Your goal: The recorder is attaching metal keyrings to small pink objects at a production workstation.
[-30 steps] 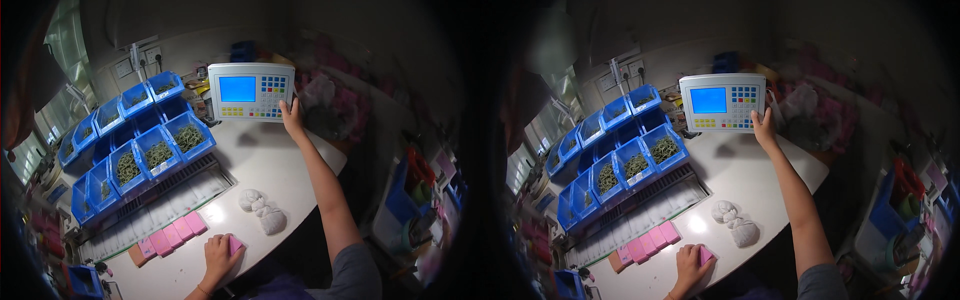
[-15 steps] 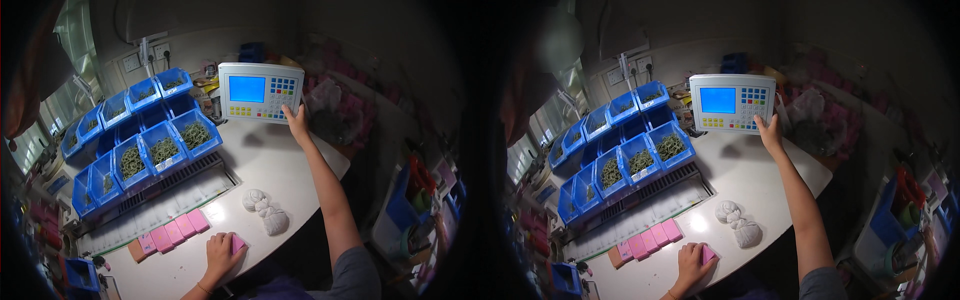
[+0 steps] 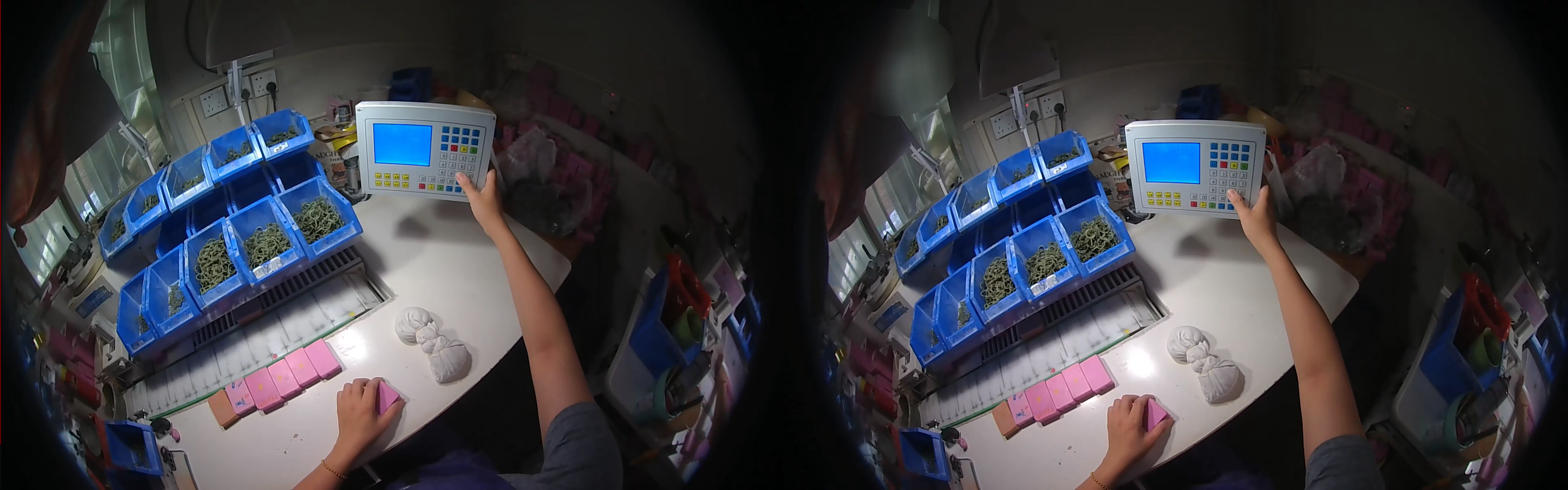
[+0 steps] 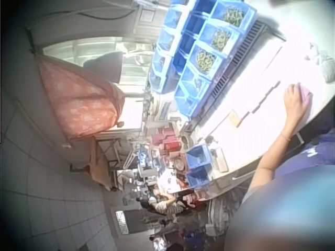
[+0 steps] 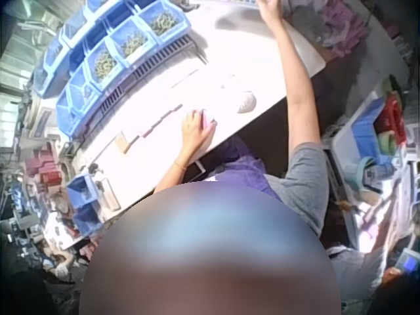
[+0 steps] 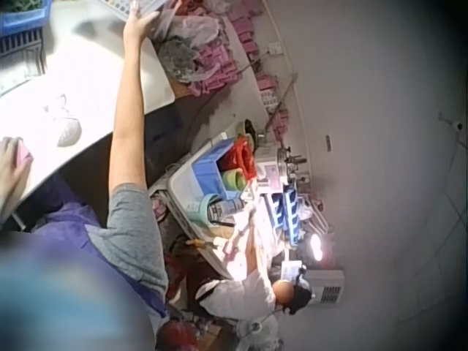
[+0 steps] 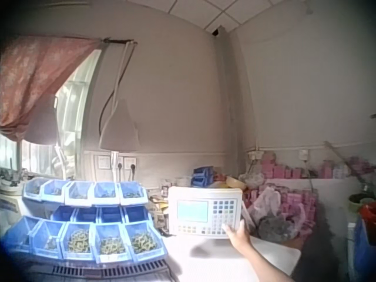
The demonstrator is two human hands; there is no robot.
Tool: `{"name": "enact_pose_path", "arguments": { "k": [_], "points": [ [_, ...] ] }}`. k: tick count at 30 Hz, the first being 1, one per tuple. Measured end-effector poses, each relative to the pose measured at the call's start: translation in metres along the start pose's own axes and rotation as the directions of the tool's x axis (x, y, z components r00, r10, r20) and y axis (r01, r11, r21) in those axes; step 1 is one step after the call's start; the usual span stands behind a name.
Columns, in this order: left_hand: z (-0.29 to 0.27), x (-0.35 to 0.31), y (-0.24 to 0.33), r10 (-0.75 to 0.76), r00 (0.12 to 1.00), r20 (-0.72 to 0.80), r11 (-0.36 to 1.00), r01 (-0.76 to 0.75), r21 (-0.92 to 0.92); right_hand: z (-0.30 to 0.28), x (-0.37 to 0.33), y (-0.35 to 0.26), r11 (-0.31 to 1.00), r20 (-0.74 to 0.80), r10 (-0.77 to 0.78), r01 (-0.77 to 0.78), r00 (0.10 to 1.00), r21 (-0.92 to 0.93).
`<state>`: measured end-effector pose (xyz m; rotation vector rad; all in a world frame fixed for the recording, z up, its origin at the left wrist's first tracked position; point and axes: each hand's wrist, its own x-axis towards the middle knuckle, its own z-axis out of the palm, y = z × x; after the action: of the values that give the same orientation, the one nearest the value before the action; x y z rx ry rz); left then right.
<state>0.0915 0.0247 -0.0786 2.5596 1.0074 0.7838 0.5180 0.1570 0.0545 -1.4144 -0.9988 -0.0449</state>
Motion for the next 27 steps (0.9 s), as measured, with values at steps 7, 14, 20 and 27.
{"name": "enact_pose_path", "arguments": {
  "k": [7, 14, 20, 27],
  "points": [
    [-0.004, -0.001, -0.002, 0.025, 0.999, -0.035, 0.995, -0.028, -0.091, -0.001, -0.015, -0.006, 0.997, 0.044, 0.069, -0.068, 0.997, -0.031],
    [-0.015, -0.018, -0.009, -0.003, 0.999, -0.047, 0.936, -0.013, -0.352, 0.006, -0.204, -0.068, 0.95, 0.295, -0.222, 0.274, 0.929, -0.148],
    [-0.043, -0.042, -0.008, -0.087, 0.991, -0.103, 0.827, 0.014, -0.563, 0.004, -0.352, -0.134, 0.917, 0.912, 0.179, -0.399, 0.369, -0.019],
    [-0.066, -0.048, -0.01, -0.421, 0.903, 0.083, -0.187, 0.003, -0.982, 0.024, -0.373, -0.167, 0.577, 0.902, 0.083, -0.758, 0.423, 0.303]
  ]
}}
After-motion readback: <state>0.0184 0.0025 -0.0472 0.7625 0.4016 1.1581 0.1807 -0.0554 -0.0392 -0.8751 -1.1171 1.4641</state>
